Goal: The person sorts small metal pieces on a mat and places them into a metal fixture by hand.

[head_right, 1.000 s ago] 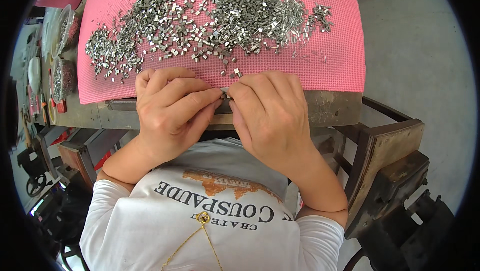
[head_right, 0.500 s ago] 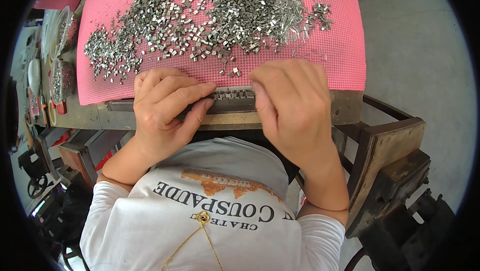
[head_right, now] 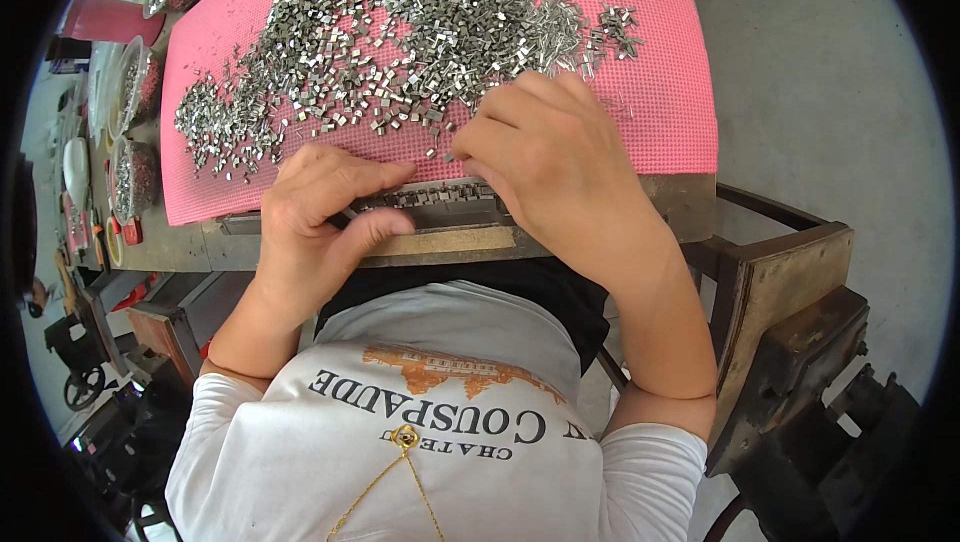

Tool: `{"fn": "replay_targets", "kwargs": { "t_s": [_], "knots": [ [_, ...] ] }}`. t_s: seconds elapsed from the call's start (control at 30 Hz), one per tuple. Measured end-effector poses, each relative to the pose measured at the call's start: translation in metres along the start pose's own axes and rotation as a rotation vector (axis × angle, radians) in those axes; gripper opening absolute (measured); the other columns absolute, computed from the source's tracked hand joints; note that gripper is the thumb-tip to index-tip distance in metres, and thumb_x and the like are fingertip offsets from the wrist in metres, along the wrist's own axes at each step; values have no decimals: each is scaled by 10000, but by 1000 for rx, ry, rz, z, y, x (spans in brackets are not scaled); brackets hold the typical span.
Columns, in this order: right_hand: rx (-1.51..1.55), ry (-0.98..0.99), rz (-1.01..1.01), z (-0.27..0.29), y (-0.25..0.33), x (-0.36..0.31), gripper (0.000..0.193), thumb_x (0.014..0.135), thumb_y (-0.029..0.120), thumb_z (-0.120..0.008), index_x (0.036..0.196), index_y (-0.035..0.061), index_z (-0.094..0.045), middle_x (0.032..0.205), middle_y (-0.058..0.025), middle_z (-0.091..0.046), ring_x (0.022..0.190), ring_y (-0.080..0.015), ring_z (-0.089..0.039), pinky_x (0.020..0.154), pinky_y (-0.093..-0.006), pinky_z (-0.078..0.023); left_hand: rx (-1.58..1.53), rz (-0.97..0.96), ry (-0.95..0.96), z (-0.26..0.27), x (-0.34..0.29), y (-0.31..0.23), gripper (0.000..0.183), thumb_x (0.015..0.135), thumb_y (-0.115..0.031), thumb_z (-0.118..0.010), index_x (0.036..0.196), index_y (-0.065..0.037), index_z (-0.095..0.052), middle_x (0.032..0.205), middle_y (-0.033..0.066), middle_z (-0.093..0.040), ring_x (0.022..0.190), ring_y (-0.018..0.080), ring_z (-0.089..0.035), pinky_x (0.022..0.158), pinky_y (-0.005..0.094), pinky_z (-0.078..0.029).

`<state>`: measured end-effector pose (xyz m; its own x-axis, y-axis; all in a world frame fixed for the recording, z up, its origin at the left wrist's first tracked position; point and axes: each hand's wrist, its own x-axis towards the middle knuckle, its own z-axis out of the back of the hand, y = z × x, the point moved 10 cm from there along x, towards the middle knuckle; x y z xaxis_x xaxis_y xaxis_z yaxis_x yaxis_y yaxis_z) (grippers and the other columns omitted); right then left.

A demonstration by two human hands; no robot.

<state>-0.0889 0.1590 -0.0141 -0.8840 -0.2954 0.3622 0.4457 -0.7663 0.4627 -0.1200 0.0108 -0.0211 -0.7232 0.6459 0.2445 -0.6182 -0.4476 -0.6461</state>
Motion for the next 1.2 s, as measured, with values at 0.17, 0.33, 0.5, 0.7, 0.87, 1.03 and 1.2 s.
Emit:
{"fn": "replay_targets", "kwargs": {
  "t_s": [0.17, 0.33, 0.5, 0.7, 0.87, 1.03, 1.2],
  "knots": [
    [-70, 59, -10, -5, 3, 6, 137, 819, 63, -764, 917, 51, -669, 887, -78, -602, 867, -299, -582, 783, -426, -440, 127, -132, 10, 0, 20, -6, 232, 750, -97, -852, 977, -94, -806, 879, 32, -734, 838, 238, -630, 805, 359, -478],
    [-106, 63, -18, -7, 6, 6, 158, 837, 50, -742, 953, 33, -636, 909, -96, -585, 865, -314, -568, 778, -431, -435, 163, -238, 33, -12, 36, -14, 169, 774, -94, -825, 935, -133, -797, 891, 2, -704, 894, 238, -616, 815, 395, -462],
    [16, -47, -129, 5, 7, -8, 126, 878, 6, -680, 991, 19, -627, 944, -124, -600, 906, -330, -581, 807, -423, -442, 271, -289, 61, -23, 42, -17, 117, 774, -126, -815, 871, -142, -753, 883, -6, -646, 897, 239, -592, 815, 393, -428],
    [-2, -58, -177, 3, 17, -22, 112, 869, -15, -650, 975, 14, -626, 942, -133, -628, 901, -342, -594, 799, -443, -459, 332, -284, -13, -12, 34, -21, 119, 765, -144, -828, 854, -151, -750, 839, -22, -648, 872, 215, -600, 806, 377, -419],
    [-91, -81, -161, 5, 28, -23, 120, 836, -18, -680, 945, 14, -642, 914, -125, -642, 868, -334, -610, 787, -438, -468, 382, -275, -24, -11, 31, -19, 135, 761, -149, -837, 871, -156, -760, 835, -31, -658, 860, 202, -607, 799, 374, -414],
    [-146, -100, -142, 7, 32, -26, 155, 795, -19, -732, 941, 11, -689, 916, -109, -684, 852, -317, -647, 787, -430, -481, 372, -301, -23, -10, 32, -24, 134, 763, -153, -840, 869, -151, -759, 828, -22, -662, 865, 207, -612, 802, 377, -413],
    [-72, -200, -120, 14, 27, -31, 194, 756, -9, -730, 945, 19, -698, 940, -94, -702, 863, -280, -664, 778, -399, -474, 160, -290, -37, -12, 24, -37, 170, 727, -112, -841, 869, -124, -747, 841, -3, -696, 851, 209, -642, 783, 380, -417]
  ]
}}
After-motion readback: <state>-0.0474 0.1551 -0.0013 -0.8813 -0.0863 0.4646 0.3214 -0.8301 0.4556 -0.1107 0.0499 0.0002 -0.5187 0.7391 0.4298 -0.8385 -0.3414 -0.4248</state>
